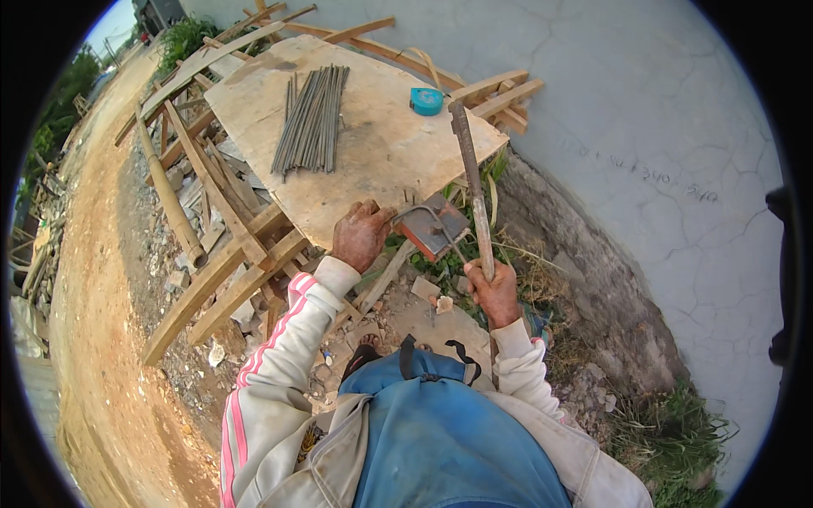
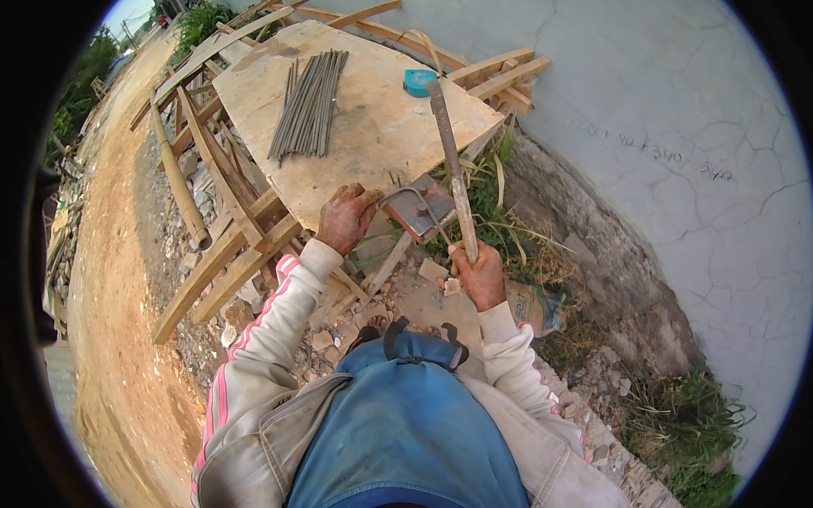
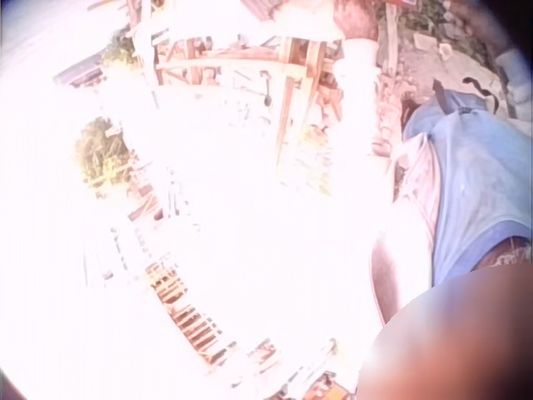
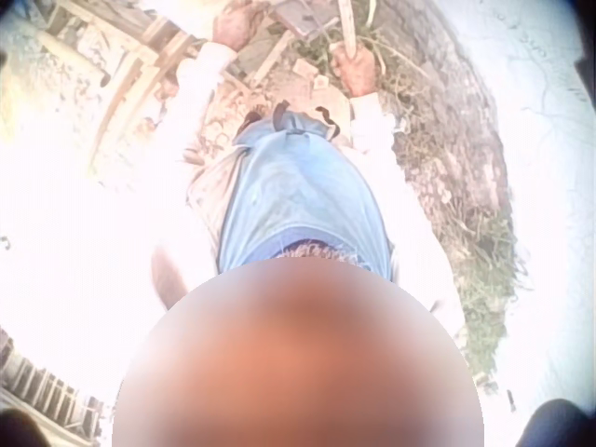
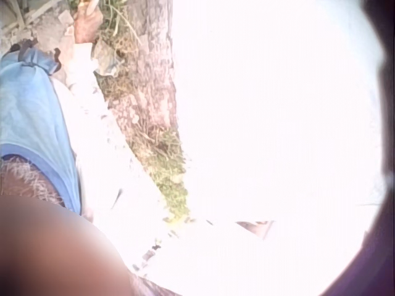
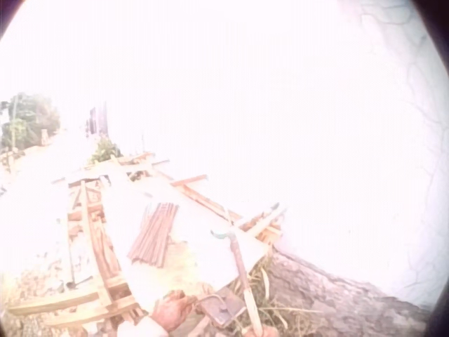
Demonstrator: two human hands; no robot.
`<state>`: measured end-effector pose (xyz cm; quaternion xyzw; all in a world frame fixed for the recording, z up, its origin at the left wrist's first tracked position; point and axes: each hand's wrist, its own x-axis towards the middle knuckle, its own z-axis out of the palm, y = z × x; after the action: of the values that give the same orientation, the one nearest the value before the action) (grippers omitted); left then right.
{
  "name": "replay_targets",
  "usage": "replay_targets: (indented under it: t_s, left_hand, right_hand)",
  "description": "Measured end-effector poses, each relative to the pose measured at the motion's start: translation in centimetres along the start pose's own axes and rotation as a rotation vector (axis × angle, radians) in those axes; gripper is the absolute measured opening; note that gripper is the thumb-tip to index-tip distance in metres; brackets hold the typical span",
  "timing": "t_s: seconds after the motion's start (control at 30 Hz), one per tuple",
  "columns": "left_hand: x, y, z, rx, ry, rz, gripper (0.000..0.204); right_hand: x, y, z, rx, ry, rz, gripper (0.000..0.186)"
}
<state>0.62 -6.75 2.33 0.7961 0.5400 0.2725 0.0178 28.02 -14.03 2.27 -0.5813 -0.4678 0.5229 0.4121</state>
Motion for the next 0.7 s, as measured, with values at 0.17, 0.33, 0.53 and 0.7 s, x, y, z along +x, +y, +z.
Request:
replay_targets:
  t_s: [0.17,0.33,0.53,0.7]
  left_hand:
    - [1.2,0.6,1.4,-0.075,0.04,-0.012,0.022]
    - [2.0,0.6,1.7,-0.075,-0.01,-0.011,0.025]
    - [2.1,0.6,1.9,-0.125,0.02,0.007,0.026]
    - [2.1,0.3,2.0,-0.147,0.02,0.012,0.025]
  right_hand:
    - [-0.4,-0.1,0.5,0.129,0.022,0.022,0.017]
    - [-0.2,0.2,0.7,0.036,0.028,0.037,0.017]
    - [-0.4,0.1,-0.4,-0.159,0.061,-0.125,0.022]
    - [-2.3,0.7,-4.9,-0.27,0.069,-0.06,0.035]
